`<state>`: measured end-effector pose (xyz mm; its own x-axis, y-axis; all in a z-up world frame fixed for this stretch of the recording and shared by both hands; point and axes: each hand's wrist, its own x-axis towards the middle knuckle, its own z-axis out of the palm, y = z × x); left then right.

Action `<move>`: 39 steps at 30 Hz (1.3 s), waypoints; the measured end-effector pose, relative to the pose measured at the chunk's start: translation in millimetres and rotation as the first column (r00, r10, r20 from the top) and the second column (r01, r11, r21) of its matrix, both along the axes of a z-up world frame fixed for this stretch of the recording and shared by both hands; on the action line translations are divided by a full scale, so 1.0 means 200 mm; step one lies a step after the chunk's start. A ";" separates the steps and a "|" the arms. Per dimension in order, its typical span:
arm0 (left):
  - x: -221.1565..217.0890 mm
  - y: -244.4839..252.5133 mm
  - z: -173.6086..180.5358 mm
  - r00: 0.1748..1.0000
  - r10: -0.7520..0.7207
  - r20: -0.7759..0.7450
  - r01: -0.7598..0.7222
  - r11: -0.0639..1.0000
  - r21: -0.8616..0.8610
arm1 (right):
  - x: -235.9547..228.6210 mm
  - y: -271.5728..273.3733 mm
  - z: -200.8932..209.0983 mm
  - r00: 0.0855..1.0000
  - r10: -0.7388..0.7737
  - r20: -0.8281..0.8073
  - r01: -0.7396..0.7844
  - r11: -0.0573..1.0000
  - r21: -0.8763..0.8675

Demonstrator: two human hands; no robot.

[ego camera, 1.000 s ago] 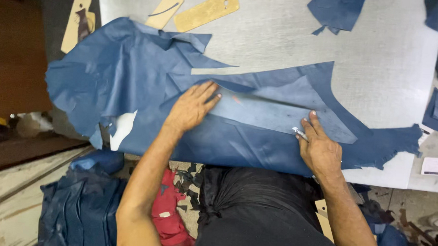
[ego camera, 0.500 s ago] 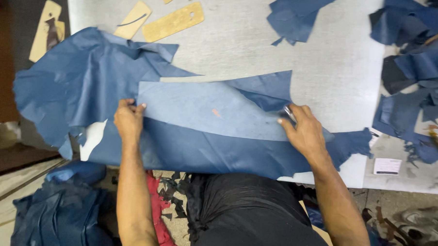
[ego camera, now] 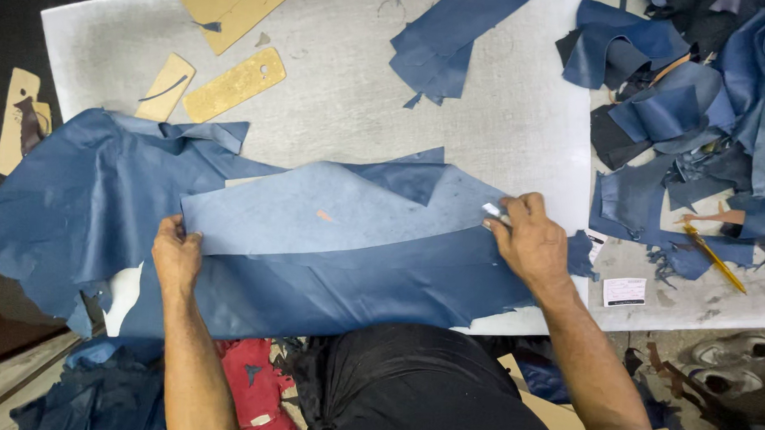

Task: The person uses a cardboard pattern and a rotary cutter to cut shapes from blue fabric on a worktable. They repeatedly position the pattern, cut along its edges, remove the cut piece, and reposition the fabric and pattern to continue cutting additional pieces.

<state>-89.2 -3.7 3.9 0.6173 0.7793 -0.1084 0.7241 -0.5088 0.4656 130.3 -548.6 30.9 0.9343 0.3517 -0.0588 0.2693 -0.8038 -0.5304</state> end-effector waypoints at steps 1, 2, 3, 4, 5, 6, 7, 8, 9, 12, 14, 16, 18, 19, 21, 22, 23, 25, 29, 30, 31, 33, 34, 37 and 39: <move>0.03 0.01 -0.02 1.000 0.010 -0.004 -0.010 1.000 0.015 | 0.00 0.02 0.01 1.000 0.018 -0.011 -0.018 0.998 -0.058; 0.05 0.01 -0.04 1.000 0.021 -0.009 -0.020 0.999 0.029 | -0.01 0.02 0.02 0.999 0.035 -0.024 -0.037 0.993 -0.115; 0.05 0.01 -0.05 1.000 0.028 -0.009 -0.028 0.999 0.027 | -0.03 0.03 0.05 0.991 0.053 -0.119 -0.063 0.995 -0.074; 0.06 0.02 -0.06 0.999 0.035 -0.010 -0.035 0.999 0.024 | -0.04 0.03 0.07 0.974 0.075 -0.212 -0.083 0.996 -0.029; 0.04 0.01 -0.07 0.999 0.047 -0.013 -0.047 0.999 0.023 | -0.06 0.02 0.11 0.947 0.105 -0.305 -0.104 0.994 0.019; 0.04 0.02 -0.07 1.000 0.027 -0.013 -0.026 0.999 0.023 | -0.07 0.01 0.14 0.959 0.079 -0.274 -0.072 0.997 0.039; 0.02 0.01 -0.07 1.000 0.010 -0.015 -0.010 1.000 0.022 | -0.08 0.00 0.18 0.968 0.056 -0.246 -0.043 0.997 0.059; 0.00 0.01 -0.07 1.000 -0.006 -0.018 0.007 1.000 0.021 | -0.09 -0.02 0.21 0.975 0.032 -0.219 -0.015 0.997 0.079; 0.01 0.01 -0.07 1.000 -0.024 -0.005 0.024 1.000 0.017 | -0.08 -0.03 0.24 0.946 0.017 -0.324 -0.003 0.999 0.045; 0.02 0.02 -0.04 0.998 -0.067 0.013 0.067 0.997 0.038 | -0.03 -0.06 0.29 0.840 -0.016 -0.542 -0.012 0.999 -0.048; 0.02 0.02 -0.03 0.995 -0.105 0.000 0.104 0.991 0.084 | -0.04 -0.07 0.29 0.812 -0.027 -0.583 -0.038 0.994 -0.098; 0.04 0.00 -0.04 1.000 0.005 -0.017 -0.005 1.000 -0.001 | -0.05 -0.06 0.26 0.904 0.096 -0.416 -0.149 0.984 -0.096; 0.03 -0.02 -0.02 0.998 0.047 0.031 -0.046 0.998 -0.053 | -0.06 -0.05 0.22 0.933 0.135 -0.333 -0.167 0.984 -0.067; 0.01 -0.03 0.00 0.996 0.031 0.088 -0.026 0.998 -0.063 | -0.08 -0.04 0.20 0.933 0.105 -0.344 -0.124 0.992 -0.034; 0.00 -0.05 0.04 0.988 0.061 0.140 -0.048 0.995 -0.092 | -0.13 -0.03 0.18 0.949 0.066 -0.308 -0.064 0.998 0.017; 0.01 -0.07 0.06 0.985 0.106 0.135 -0.091 0.990 -0.110 | -0.15 -0.03 0.17 0.965 0.055 -0.258 -0.047 0.998 0.037; 0.02 -0.09 0.09 0.980 0.152 0.129 -0.136 0.983 -0.127 | -0.17 -0.02 0.16 0.977 0.044 -0.208 -0.033 0.998 0.058; 0.05 -0.15 0.17 0.988 0.101 0.116 -0.101 0.995 -0.007 | -0.20 -0.01 0.13 0.977 0.087 -0.194 -0.079 0.996 0.052; 0.18 -0.43 0.36 0.986 0.007 0.165 -0.006 1.000 -0.003 | -0.19 -0.06 0.05 0.993 0.019 -0.120 -0.005 0.993 0.121; 0.23 -0.54 0.40 0.975 -0.021 0.221 0.051 0.990 -0.131 | -0.16 -0.09 0.03 0.994 -0.043 -0.101 0.050 0.996 0.072; 0.27 -0.68 0.42 0.960 -0.034 0.279 0.108 0.962 -0.252 | -0.12 -0.13 0.01 0.992 -0.097 -0.078 0.099 0.995 0.025; 0.37 -0.96 0.45 0.982 -0.027 0.187 0.115 0.872 -0.476 | -0.05 -0.18 -0.04 0.983 -0.181 0.024 0.180 0.984 0.013; 0.41 -1.08 0.44 0.979 -0.122 0.163 0.190 0.835 -0.516 | 0.00 -0.20 -0.06 0.972 -0.212 0.100 0.208 0.977 0.048; 0.50 -1.23 0.38 0.853 -0.457 0.253 0.501 0.853 -0.149 | 0.09 -0.24 -0.17 0.954 -0.242 0.177 0.235 0.970 0.063; 0.49 -1.20 0.30 0.829 -0.519 0.210 0.506 0.855 0.113 | 0.08 -0.24 -0.22 0.945 -0.236 0.228 0.229 0.972 0.056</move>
<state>9.8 -244.0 63.8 0.9319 0.3448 0.1124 0.2317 -0.8045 0.5469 146.4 -596.8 -13.8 0.9769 0.1213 0.1757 0.1947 -0.8443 -0.4993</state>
